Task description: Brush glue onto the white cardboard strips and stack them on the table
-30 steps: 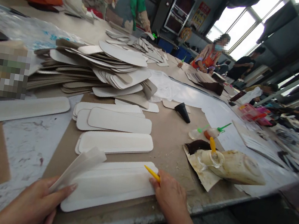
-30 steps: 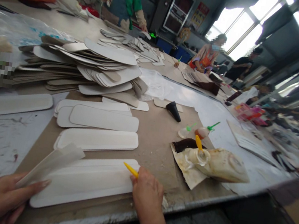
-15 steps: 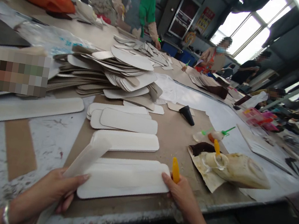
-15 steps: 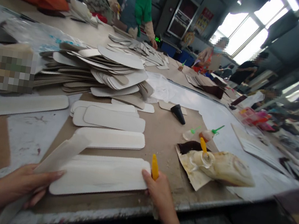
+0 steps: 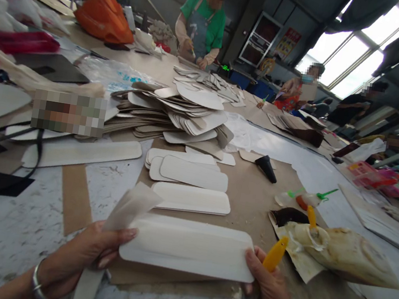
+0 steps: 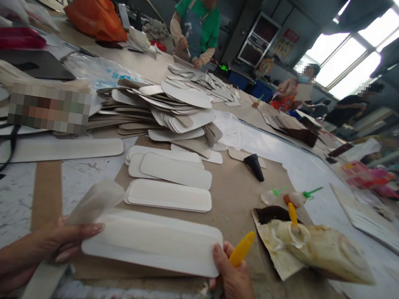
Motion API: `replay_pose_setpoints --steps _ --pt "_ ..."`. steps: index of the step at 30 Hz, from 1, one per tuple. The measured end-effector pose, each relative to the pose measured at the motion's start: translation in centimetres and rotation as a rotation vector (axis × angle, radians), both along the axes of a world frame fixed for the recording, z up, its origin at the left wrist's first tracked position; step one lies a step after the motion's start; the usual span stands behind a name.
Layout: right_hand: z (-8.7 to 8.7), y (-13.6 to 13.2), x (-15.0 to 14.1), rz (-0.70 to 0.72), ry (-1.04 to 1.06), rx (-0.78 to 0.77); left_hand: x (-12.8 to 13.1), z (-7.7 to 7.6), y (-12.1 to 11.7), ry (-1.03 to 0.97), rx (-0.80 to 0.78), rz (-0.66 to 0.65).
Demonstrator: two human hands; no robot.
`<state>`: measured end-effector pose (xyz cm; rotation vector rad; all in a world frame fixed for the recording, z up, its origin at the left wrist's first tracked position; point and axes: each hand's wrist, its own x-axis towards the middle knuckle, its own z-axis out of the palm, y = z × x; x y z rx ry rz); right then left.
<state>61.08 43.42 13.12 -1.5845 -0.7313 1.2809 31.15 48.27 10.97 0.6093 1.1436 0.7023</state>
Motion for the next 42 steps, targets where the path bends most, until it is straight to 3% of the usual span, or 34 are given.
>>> replay_pose_setpoints --steps 4,10,18,20,22,24,26,30,34,37,42 --pt "-0.7 -0.2 -0.7 -0.034 0.127 0.023 -0.5 -0.2 -0.2 -0.125 -0.056 0.032" --pt "-0.8 0.3 -1.5 -0.116 -0.098 -0.026 -0.9 -1.1 -0.2 -0.218 0.017 0.074" --pt "-2.1 0.3 -2.0 -0.112 -0.28 -0.064 -1.2 -0.9 -0.1 -0.102 0.095 0.139" --pt "-2.1 0.6 -1.0 -0.05 -0.41 -0.061 -1.4 -0.9 -0.1 -0.084 0.103 0.144" --pt "-1.4 1.1 0.2 -0.003 -0.689 0.0 -1.6 -0.9 -0.2 -0.061 0.107 0.14" --pt "-0.2 1.7 0.9 0.046 -0.981 0.139 -1.6 -0.7 -0.2 -0.024 0.1 0.127" --pt "1.2 2.5 0.7 0.183 -1.126 0.295 -1.5 -0.5 -0.3 0.004 0.086 0.112" --pt "2.9 3.9 -1.8 0.573 -1.151 0.392 -1.0 0.0 -0.5 0.029 0.035 0.134" --pt "3.0 4.5 -3.8 0.767 -1.041 0.368 -0.8 -0.2 -0.8 0.025 0.035 0.121" --pt "2.6 4.5 -4.1 0.722 -0.978 0.337 -0.8 0.0 -1.1 0.011 0.032 0.104" --pt "2.9 4.8 -1.5 0.396 -1.124 0.355 -0.2 1.5 0.0 0.09 0.046 0.081"
